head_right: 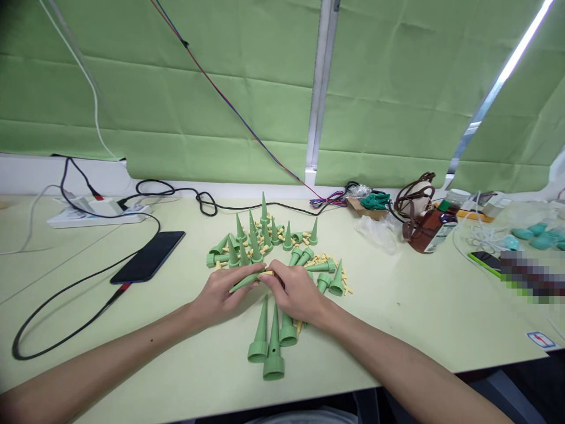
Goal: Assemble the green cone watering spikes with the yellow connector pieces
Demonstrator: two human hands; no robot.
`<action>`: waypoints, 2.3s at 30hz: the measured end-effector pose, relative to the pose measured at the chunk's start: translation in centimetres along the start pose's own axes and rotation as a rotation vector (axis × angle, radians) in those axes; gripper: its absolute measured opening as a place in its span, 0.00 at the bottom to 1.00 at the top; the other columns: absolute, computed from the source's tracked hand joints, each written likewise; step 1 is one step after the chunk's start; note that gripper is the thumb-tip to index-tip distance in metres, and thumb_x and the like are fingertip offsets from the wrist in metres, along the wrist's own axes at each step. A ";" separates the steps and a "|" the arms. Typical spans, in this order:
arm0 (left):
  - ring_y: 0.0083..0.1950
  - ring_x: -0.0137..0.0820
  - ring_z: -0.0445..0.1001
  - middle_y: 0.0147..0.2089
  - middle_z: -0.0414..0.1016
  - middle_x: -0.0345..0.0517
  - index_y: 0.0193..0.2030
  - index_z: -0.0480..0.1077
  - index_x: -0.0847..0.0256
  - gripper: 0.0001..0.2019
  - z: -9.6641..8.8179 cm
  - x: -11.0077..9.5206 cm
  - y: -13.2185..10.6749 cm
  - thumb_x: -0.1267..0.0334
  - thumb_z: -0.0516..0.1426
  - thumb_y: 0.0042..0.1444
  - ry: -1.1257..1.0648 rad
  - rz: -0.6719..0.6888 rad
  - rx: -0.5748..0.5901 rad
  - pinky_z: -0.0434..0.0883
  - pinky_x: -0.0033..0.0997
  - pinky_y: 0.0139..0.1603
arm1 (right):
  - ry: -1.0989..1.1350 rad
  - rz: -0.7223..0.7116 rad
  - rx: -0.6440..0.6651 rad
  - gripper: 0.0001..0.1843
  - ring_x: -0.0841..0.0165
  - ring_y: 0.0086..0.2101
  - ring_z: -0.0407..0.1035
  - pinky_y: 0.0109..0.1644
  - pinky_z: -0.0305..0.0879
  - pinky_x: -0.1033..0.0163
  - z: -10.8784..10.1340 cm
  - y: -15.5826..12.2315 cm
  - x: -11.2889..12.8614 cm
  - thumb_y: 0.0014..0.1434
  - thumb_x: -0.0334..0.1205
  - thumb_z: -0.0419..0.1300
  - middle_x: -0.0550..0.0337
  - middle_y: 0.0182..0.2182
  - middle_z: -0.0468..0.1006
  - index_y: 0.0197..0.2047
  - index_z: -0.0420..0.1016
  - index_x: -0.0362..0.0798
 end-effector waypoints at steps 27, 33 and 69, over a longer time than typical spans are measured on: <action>0.36 0.25 0.73 0.48 0.75 0.50 0.63 0.64 0.56 0.23 0.0 -0.2 0.2 0.76 0.49 0.63 -0.004 0.020 -0.032 0.71 0.23 0.35 | -0.007 0.002 -0.075 0.21 0.74 0.17 0.54 0.26 0.50 0.66 0.2 0.1 -0.1 0.72 0.42 0.44 0.67 0.16 0.60 0.25 0.56 0.49; 0.22 0.21 0.63 0.39 0.75 0.42 0.61 0.59 0.58 0.19 0.4 0.5 -0.2 0.69 0.52 0.63 -0.042 -0.267 0.019 0.64 0.22 0.24 | 0.006 0.028 -0.103 0.23 0.74 0.18 0.56 0.26 0.51 0.66 0.1 0.2 -0.1 0.72 0.43 0.46 0.67 0.16 0.62 0.23 0.56 0.49; 0.26 0.25 0.58 0.25 0.60 0.37 0.29 0.64 0.62 0.14 0.4 0.8 0.0 0.58 0.54 0.65 -0.093 -0.185 0.107 0.57 0.27 0.26 | 0.040 -0.094 -0.072 0.19 0.73 0.20 0.58 0.28 0.55 0.66 -0.4 0.1 0.4 0.70 0.39 0.47 0.65 0.19 0.64 0.26 0.61 0.48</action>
Point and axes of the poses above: each hand's wrist, its own y-axis towards the middle knuckle, its own z-axis out of the palm, x = y × z, the point moved 3 cm from there along y, towards the middle knuckle
